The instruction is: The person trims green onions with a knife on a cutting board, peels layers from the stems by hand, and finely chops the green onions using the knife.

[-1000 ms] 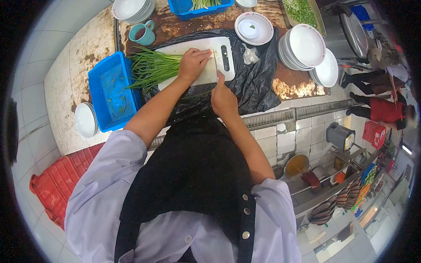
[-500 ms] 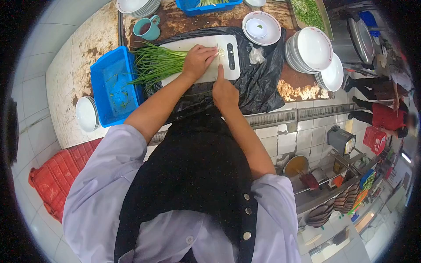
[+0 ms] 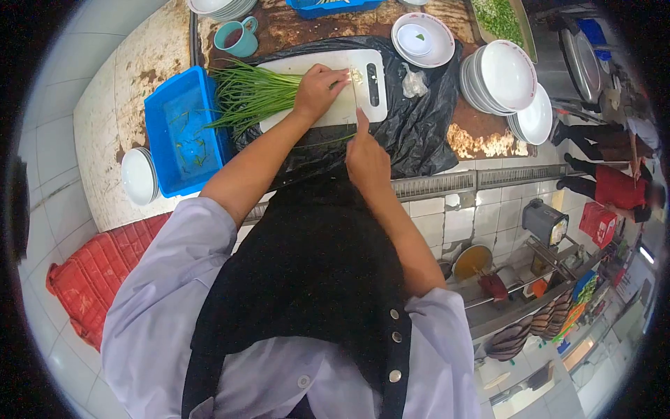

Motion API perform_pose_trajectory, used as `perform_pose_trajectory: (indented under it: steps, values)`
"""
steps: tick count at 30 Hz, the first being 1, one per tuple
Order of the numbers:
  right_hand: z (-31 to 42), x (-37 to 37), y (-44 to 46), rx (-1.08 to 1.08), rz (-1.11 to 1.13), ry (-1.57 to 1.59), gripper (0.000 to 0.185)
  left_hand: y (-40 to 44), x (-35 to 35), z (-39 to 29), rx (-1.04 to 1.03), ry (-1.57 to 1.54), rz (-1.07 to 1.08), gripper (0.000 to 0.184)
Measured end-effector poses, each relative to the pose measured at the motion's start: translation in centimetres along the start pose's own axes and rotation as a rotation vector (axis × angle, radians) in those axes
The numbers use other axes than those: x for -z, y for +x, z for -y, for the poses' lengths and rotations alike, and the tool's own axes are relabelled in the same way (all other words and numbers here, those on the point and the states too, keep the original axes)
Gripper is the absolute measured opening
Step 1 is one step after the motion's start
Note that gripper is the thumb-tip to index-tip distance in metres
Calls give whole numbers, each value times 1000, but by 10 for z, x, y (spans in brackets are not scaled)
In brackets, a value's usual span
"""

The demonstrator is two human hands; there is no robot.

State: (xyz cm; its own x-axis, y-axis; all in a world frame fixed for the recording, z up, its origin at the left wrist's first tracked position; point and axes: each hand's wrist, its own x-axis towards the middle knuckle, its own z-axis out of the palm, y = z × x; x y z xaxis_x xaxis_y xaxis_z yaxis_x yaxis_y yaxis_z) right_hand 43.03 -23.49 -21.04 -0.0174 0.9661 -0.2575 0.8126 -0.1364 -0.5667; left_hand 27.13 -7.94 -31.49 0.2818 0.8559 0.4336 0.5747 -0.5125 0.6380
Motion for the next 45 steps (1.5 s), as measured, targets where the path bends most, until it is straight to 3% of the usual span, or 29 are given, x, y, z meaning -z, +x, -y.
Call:
perform_pose_trajectory:
  steps: [25,28,34,41,45]
  values:
    - [1,-24,49,-117,95,-118,68,1,7,3,-112,-21,41,22]
    - [0,-28,37,-109,47,-99,67,1,6,5,-125,-23,25,19]
    - [-20,-22,-36,-163,195,-109,72,-1,10,1,-106,10,60,20]
    - [-3,-3,-9,-10,-11,29,64,-1,3,4,-85,-62,-8,12]
    - [7,-8,17,-66,39,10,64,0,4,4,-67,-52,-2,12]
